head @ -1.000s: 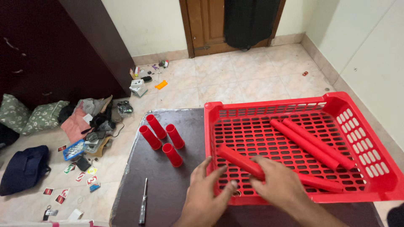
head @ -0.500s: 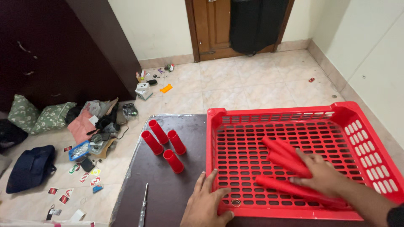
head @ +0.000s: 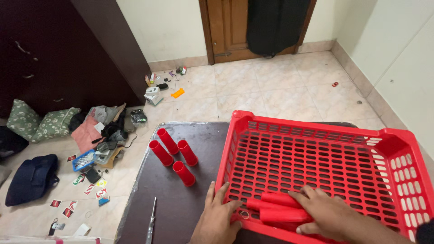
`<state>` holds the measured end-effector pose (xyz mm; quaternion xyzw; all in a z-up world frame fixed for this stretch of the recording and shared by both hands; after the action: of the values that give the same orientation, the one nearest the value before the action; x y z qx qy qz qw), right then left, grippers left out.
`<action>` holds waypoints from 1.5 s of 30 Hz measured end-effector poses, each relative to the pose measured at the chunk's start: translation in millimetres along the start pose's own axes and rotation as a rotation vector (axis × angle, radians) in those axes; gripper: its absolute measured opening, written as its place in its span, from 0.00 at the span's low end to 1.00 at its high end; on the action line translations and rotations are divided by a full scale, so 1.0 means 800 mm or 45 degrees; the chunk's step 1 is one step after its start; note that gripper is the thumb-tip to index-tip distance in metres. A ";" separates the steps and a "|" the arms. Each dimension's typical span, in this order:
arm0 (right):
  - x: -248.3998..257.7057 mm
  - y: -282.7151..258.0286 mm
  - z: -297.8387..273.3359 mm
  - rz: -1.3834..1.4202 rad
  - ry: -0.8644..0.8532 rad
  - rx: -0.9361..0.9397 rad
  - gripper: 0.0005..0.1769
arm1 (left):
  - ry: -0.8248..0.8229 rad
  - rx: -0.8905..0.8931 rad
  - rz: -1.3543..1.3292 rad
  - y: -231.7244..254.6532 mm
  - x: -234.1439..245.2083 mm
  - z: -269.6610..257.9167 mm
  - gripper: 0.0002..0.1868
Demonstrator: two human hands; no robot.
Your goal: The person assembles a red plastic storage unit by inserting red cylindrical legs into the corners of a red basket and stacking a second basket on top. The person handles the baskets and legs by hand, aligns and inserts the legs, and stacks the baskets to form a two-tier unit.
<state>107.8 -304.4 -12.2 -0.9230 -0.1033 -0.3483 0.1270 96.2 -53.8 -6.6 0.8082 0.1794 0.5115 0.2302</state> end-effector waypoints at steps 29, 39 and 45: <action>0.010 -0.018 0.017 -0.119 0.437 -0.095 0.50 | -0.019 -0.052 -0.001 0.002 0.012 -0.016 0.31; 0.051 -0.023 -0.007 0.186 0.443 -0.220 0.37 | -0.042 -0.023 -0.031 0.012 0.027 -0.020 0.29; 0.114 -0.032 -0.027 0.531 0.794 -0.220 0.39 | -0.114 0.185 0.043 0.010 0.026 -0.023 0.30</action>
<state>154.8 -277.2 68.8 -0.7812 0.1600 -0.5864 0.1423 88.4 -46.1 20.8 0.8478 0.1918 0.4644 0.1699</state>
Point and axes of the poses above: each hand's wrist, its own z-axis towards the middle knuckle, its own x-axis out of the back of the hand, y = z × x, the point moved 7 cm from there along z, towards the middle knuckle, and after that the axes turned 7 degrees about x, right-handed, at the moved point
